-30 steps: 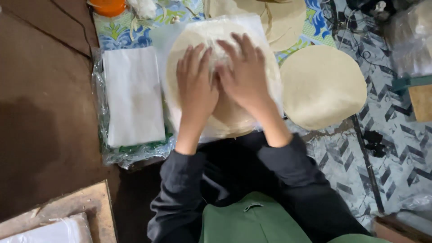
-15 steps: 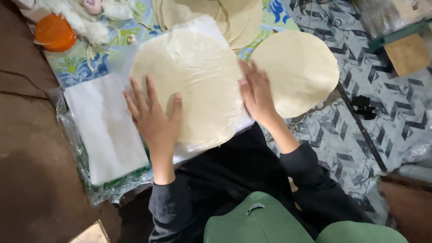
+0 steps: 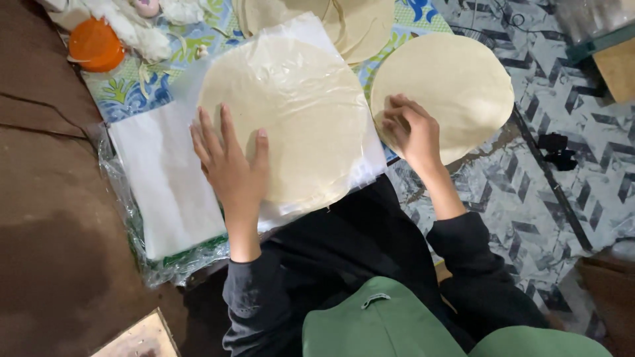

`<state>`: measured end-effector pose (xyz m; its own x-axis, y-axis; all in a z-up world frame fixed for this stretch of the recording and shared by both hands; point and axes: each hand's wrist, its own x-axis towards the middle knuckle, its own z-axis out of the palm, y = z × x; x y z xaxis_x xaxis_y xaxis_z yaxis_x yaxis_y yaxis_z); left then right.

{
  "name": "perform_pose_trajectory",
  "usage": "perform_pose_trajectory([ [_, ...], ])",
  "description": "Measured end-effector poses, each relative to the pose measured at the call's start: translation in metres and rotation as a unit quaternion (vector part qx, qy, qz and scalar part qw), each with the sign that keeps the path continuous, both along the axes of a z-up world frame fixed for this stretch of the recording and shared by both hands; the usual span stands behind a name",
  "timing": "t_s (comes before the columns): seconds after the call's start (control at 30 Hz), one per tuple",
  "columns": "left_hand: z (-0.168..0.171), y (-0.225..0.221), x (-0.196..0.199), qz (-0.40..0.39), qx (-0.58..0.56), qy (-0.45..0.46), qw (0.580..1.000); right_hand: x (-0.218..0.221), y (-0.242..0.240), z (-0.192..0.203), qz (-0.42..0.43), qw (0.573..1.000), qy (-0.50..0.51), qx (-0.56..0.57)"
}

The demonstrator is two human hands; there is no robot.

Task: The person separates and stacks thin flatbreads from several piles and places them into plastic bags by hand.

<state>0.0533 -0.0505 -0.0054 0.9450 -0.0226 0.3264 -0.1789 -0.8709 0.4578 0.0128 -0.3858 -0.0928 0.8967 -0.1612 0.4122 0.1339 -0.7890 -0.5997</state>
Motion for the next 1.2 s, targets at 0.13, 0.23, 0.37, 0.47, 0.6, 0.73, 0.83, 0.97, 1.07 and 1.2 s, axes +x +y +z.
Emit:
perform_pose_trajectory([
  [0.13,-0.005,0.001,0.000,-0.007,0.010,-0.018,1.000,0.002,0.025,0.021,-0.042,0.999,-0.019,0.007],
  [0.23,-0.002,0.000,0.001,0.004,0.007,-0.004,1.000,0.005,0.037,0.025,-0.089,0.996,-0.021,0.012],
  [0.37,-0.003,0.000,0.001,0.014,0.006,-0.005,1.000,0.006,0.038,0.014,-0.084,0.995,-0.043,-0.035],
  [0.47,-0.008,0.000,0.002,0.014,0.001,-0.034,0.999,0.006,0.036,0.010,-0.086,0.994,-0.055,-0.028],
  [0.6,-0.010,0.000,0.002,0.016,-0.002,-0.031,0.999,0.008,0.028,0.001,-0.103,0.994,-0.025,-0.013],
  [0.73,-0.013,-0.001,0.003,0.022,0.004,-0.041,0.999,0.008,0.030,0.008,-0.110,0.993,-0.027,-0.037],
  [0.83,-0.010,-0.003,0.002,0.026,0.002,-0.027,0.999,0.006,0.039,0.020,-0.108,0.990,-0.031,-0.084],
  [0.97,-0.009,-0.001,0.001,0.035,0.020,-0.019,0.999,0.005,0.037,0.015,-0.113,0.989,-0.041,-0.087],
  [1.07,-0.010,0.001,0.004,0.013,0.012,-0.026,1.000,0.004,0.015,0.018,-0.110,0.994,0.008,-0.026],
  [1.2,-0.015,0.003,0.003,-0.018,0.011,-0.036,0.999,0.010,-0.081,-0.022,-0.215,0.950,-0.058,-0.217],
])
